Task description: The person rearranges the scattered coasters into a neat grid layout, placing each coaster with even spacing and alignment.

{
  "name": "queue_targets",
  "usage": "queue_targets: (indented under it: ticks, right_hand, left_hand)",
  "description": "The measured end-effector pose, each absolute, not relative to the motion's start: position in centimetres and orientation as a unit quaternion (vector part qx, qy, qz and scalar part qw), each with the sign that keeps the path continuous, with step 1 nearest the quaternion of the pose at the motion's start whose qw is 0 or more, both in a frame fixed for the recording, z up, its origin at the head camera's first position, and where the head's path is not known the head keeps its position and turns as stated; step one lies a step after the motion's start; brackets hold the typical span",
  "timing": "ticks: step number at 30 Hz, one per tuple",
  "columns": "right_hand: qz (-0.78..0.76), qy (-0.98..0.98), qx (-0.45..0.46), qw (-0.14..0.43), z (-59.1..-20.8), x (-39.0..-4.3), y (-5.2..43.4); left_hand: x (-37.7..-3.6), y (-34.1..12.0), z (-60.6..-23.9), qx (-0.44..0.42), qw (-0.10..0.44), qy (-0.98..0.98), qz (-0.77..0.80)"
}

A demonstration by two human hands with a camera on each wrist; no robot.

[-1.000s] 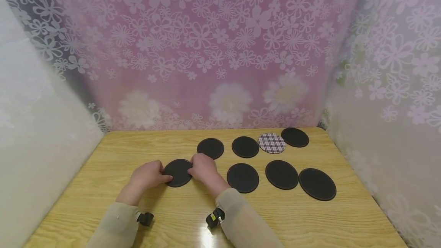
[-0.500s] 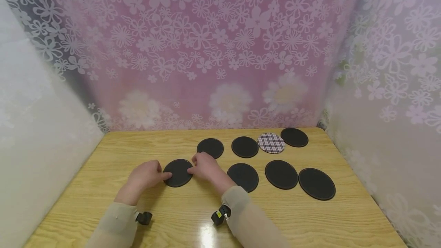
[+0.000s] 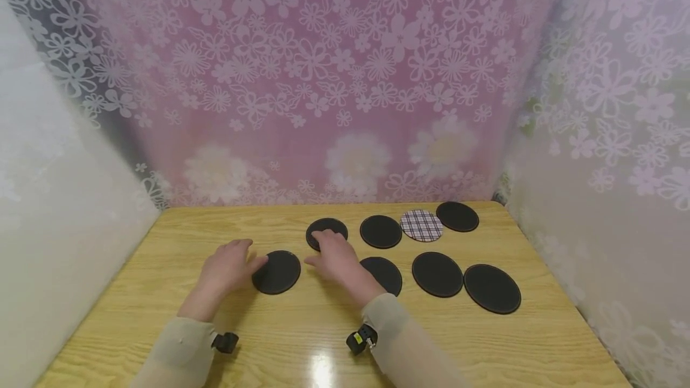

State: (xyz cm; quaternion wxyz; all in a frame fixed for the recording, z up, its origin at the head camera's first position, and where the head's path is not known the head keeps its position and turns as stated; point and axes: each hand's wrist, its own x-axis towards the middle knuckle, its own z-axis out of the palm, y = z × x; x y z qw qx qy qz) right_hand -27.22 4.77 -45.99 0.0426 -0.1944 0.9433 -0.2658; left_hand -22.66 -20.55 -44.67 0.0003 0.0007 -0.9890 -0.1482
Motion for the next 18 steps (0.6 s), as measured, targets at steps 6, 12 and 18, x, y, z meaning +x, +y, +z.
queue_targets:
  ticks: [6, 12, 18]
  right_hand:
    - [-0.232, 0.953, -0.192, 0.032, -45.5, -27.4, 6.1]
    - [-0.195, 0.963, -0.183, 0.029, -45.5, -28.0, 7.4]
    - [-0.184, 0.968, -0.168, 0.029, -45.4, -28.4, 8.5]
  left_hand:
    - [-23.2, -19.4, -44.4, -0.013, 0.026, -0.987, -0.156]
    - [-24.0, -18.2, -44.5, -0.03, 0.028, -0.985, -0.166]
    - [-24.8, -16.7, -44.8, -0.036, 0.025, -0.985, -0.167]
